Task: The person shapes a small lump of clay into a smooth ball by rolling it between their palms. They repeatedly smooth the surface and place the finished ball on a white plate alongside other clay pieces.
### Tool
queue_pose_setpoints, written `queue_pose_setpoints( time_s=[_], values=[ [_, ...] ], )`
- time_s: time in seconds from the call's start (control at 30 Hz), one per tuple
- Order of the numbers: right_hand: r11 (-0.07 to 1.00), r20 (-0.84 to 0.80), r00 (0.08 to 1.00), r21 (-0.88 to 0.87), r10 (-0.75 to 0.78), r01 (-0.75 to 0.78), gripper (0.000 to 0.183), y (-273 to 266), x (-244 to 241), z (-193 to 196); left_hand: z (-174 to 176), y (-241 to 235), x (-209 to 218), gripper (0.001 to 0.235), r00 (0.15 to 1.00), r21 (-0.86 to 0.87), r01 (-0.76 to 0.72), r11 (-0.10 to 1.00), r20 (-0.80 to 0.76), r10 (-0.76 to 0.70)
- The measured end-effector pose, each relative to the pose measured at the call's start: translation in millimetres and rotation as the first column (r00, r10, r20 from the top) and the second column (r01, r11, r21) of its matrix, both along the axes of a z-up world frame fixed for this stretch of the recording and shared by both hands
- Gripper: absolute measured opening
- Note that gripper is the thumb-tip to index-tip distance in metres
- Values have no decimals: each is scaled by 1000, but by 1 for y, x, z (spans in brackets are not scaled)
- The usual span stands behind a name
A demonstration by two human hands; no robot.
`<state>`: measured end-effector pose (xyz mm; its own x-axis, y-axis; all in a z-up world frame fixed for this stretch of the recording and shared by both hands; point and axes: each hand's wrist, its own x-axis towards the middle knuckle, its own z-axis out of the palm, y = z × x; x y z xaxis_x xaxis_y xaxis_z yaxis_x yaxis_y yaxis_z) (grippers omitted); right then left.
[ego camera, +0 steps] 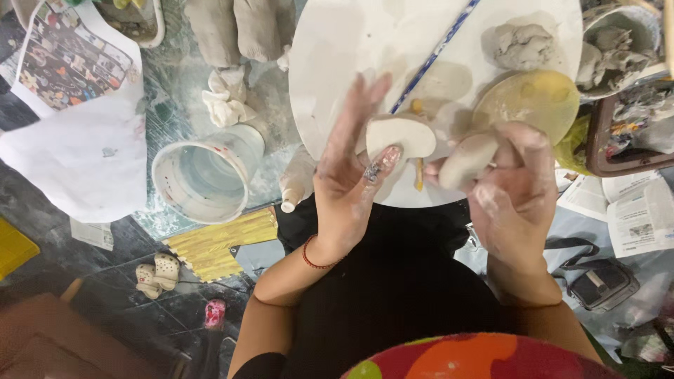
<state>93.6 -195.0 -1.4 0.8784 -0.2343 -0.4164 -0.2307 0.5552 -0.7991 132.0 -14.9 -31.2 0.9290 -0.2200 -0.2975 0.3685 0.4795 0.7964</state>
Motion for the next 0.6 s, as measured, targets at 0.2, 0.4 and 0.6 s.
queue_pose_setpoints(
  time_s=[0.2, 0.4, 0.6],
  values=[
    [912, 0, 963, -320, 270, -256, 65, 6, -19, -4, -5, 12, -29, 51, 985, 152, 46, 987, 157, -70],
    [604, -68, 869, -693, 490, -394, 71, 7, -25, -18, -6, 19, -30, 69, 976, 245, 86, 966, 175, -132],
    [370, -66, 880, -890, 471, -265, 69, -4, -17, -21, -6, 17, -30, 80, 958, 337, 132, 932, 197, -207]
  ],
)
